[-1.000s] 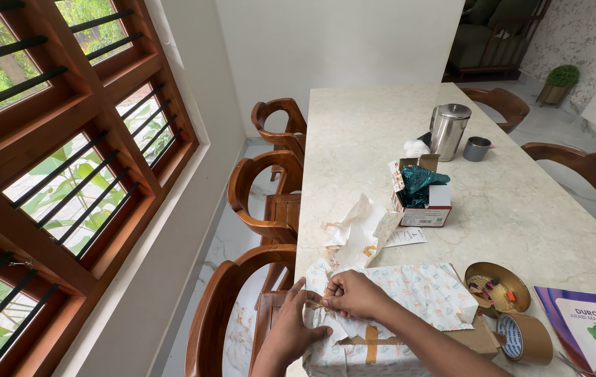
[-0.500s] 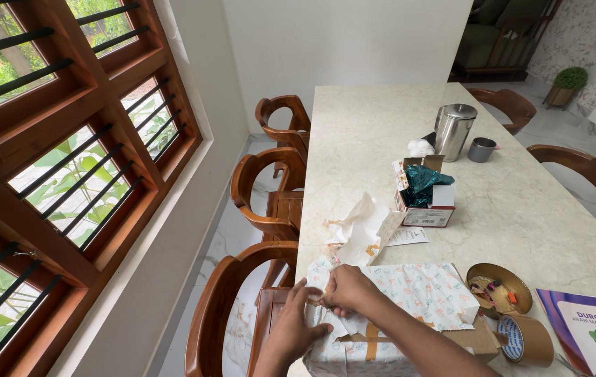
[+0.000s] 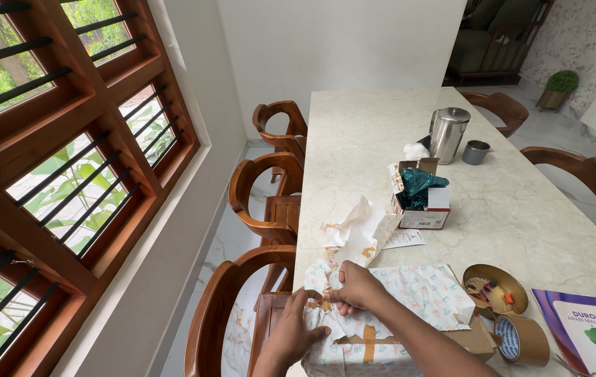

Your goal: The person wraps a rectangular box with patterned paper on a dining table. They fold the paper edges, apply pieces of brown tape to secure the folds, and smooth the paper. The person uses scissors to cut tape and adjusts the box orientation multiple times.

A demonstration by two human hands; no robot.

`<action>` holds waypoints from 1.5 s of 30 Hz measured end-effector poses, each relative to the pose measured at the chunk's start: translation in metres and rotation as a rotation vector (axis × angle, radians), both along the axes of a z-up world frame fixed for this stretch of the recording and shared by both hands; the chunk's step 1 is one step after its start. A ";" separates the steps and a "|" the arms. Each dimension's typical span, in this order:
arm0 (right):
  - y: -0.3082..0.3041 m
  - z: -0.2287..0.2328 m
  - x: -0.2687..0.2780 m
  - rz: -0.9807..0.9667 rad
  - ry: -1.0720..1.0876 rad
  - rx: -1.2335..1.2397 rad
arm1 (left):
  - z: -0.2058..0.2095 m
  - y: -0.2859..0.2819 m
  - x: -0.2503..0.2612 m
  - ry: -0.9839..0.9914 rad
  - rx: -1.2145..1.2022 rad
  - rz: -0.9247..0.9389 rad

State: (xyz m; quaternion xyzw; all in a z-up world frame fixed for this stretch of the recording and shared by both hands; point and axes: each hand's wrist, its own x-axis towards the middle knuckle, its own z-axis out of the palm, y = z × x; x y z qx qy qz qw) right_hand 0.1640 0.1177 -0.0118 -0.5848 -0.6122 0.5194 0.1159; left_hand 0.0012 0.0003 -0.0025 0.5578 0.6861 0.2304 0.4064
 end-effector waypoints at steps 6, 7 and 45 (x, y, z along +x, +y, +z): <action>-0.012 0.008 0.009 0.059 -0.061 0.007 | 0.002 -0.004 -0.001 -0.069 -0.048 0.038; -0.013 0.009 0.011 0.069 -0.070 0.015 | 0.003 -0.004 0.000 -0.059 -0.035 0.023; -0.013 -0.046 0.215 -0.687 0.807 -0.344 | -0.219 0.082 -0.027 -1.297 -0.146 0.518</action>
